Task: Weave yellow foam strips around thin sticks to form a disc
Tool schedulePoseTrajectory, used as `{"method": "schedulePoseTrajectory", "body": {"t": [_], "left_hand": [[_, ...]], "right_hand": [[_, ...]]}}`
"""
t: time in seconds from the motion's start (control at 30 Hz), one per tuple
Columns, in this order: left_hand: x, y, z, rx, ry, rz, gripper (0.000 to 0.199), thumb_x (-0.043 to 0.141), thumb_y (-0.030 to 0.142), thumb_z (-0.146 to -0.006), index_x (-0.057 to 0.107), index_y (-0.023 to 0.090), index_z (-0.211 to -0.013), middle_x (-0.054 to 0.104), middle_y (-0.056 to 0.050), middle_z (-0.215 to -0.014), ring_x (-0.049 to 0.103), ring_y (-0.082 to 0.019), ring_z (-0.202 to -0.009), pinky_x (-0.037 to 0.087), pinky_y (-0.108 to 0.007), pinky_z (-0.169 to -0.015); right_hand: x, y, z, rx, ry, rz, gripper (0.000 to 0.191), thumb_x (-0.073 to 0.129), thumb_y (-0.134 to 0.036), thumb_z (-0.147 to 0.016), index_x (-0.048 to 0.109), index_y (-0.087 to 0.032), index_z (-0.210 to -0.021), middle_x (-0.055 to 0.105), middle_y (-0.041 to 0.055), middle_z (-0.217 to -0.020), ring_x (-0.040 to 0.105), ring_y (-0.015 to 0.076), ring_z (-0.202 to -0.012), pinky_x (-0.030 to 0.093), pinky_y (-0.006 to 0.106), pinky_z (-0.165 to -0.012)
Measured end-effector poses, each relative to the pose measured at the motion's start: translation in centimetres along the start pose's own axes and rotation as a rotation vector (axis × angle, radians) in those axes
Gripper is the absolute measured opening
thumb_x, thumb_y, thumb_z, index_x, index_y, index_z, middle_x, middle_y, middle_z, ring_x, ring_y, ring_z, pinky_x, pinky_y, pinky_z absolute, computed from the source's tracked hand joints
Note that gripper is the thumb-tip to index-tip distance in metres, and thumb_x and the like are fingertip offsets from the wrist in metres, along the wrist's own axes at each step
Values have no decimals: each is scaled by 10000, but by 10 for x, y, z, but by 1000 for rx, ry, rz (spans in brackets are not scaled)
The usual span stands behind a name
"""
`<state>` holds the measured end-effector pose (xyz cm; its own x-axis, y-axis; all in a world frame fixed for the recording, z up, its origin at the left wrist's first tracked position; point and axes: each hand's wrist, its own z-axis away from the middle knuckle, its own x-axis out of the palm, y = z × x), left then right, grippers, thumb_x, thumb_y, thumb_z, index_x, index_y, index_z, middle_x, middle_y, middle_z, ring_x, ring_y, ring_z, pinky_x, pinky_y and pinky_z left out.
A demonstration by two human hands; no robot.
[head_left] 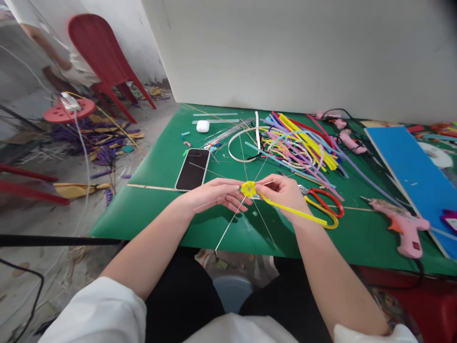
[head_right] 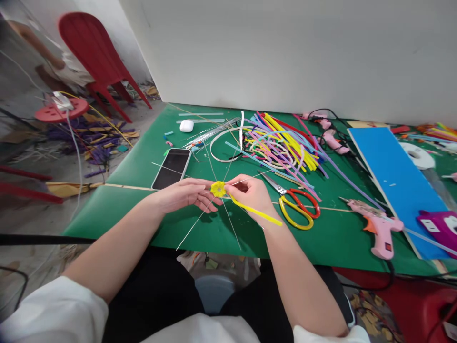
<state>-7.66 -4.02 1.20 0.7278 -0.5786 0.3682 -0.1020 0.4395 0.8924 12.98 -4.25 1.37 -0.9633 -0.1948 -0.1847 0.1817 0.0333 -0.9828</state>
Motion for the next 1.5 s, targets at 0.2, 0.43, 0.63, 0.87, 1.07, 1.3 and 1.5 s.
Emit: {"method": "schedulePoseTrajectory", "body": {"t": [0.2, 0.43, 0.63, 0.87, 1.07, 1.3, 1.5], "left_hand": [[14, -10, -14, 48, 216, -104, 277, 663, 347, -719, 633, 132, -892, 687, -85, -792, 659, -159, -671, 523, -253, -592], [19, -14, -17, 162, 384, -235, 279, 697, 348, -660, 639, 133, -828, 663, -36, -670, 625, -132, -611, 517, -251, -564], [18, -18, -18, 181, 466, -409, 265, 652, 332, -696, 640, 151, -888, 666, -40, -689, 627, -141, -609, 523, -272, -588], [18, -23, -19, 254, 499, -556, 231, 608, 349, -721, 667, 161, -841, 666, -39, -711, 611, -134, -624, 496, -241, -575], [17, -21, -19, 256, 557, -509, 198, 620, 325, -715, 648, 147, -798, 643, -28, -658, 582, -114, -546, 490, -237, -535], [14, -23, -20, 276, 587, -471, 169, 597, 307, -733, 623, 148, -786, 618, -23, -644, 568, -107, -538, 483, -228, -519], [17, -24, -19, 302, 573, -675, 167, 549, 300, -764, 628, 155, -794, 612, -17, -658, 545, -104, -560, 441, -212, -528]], "right_hand": [[5, 5, 1, -18, -75, 48, 158, 644, -300, -668, 668, -158, -732, 668, 23, -661, 592, 121, -575, 448, 233, -525], [-3, 2, 0, 74, -268, 48, 336, 648, -272, -664, 623, -170, -983, 644, 5, -698, 596, 129, -637, 469, 257, -586], [-15, -5, 8, 11, -266, 383, 220, 579, -279, -746, 678, -221, -933, 692, 29, -833, 619, 170, -738, 456, 299, -665], [-3, -11, 18, -203, -70, 1057, 134, 521, -152, -770, 643, -207, -775, 672, 36, -764, 586, 198, -765, 386, 290, -602], [9, -8, 23, -384, 63, 1210, 165, 487, -246, -851, 637, -199, -801, 627, 41, -715, 557, 177, -703, 318, 287, -559], [13, -11, 27, -498, 100, 1231, 202, 464, -198, -860, 632, -188, -747, 602, 23, -693, 527, 147, -663, 289, 286, -542], [14, -13, 26, -646, 47, 1251, 216, 451, -173, -859, 622, -171, -728, 589, 34, -676, 472, 160, -664, 307, 290, -579]]}}
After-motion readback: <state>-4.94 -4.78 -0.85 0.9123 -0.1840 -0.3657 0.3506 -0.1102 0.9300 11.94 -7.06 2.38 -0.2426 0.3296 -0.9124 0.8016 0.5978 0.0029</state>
